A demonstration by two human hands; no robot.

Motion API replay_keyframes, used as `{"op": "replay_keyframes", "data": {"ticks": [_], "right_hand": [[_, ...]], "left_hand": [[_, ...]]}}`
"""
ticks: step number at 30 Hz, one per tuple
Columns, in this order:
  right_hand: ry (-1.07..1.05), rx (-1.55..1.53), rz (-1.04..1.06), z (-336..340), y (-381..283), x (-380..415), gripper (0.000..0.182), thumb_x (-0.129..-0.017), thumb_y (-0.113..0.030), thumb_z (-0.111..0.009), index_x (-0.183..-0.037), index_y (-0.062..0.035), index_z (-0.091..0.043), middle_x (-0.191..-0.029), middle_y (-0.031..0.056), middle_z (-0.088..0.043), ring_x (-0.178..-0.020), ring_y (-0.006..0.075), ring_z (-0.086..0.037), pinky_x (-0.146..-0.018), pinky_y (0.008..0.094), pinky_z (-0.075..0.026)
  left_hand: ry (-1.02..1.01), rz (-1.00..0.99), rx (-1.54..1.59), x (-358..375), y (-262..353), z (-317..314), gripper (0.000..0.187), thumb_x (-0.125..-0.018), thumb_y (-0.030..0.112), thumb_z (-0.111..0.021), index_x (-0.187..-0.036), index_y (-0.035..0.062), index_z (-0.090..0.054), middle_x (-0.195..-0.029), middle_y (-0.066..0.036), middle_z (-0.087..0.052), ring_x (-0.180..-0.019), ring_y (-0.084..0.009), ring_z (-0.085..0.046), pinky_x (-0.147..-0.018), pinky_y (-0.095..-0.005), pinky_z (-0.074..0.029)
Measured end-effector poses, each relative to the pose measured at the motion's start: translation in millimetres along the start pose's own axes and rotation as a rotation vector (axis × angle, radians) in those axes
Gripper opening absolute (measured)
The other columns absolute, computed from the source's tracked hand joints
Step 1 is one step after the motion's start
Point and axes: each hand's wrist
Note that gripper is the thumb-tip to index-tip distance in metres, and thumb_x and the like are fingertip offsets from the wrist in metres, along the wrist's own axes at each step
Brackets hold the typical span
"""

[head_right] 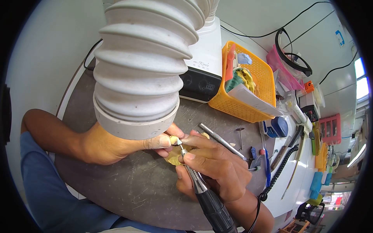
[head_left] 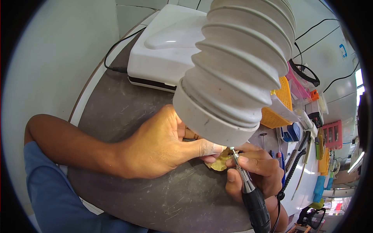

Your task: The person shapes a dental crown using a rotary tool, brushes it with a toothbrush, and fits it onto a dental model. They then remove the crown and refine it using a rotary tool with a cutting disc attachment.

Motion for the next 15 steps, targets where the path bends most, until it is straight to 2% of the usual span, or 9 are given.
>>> {"op": "replay_keyframes", "data": {"ticks": [15], "right_hand": [[0.003,-0.008,0.002,-0.5,0.8,0.6,0.033,-0.069,-0.001,-0.077,-0.095,0.0009,-0.058,-0.083,0.0171,-0.067,-0.084,0.0323,-0.07,-0.079,0.0438,-0.059]], "left_hand": [[-0.016,-0.023,0.008,-0.7,0.7,0.4,0.022,-0.089,0.002,-0.063,-0.109,-0.0026,-0.057,-0.096,-0.008,-0.065,-0.085,-0.0119,-0.063,-0.074,-0.0259,-0.053]]}}
Point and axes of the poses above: each hand's wrist, its own x-axis away from the middle knuckle, its own z-axis out of the back of the hand, y = z × x
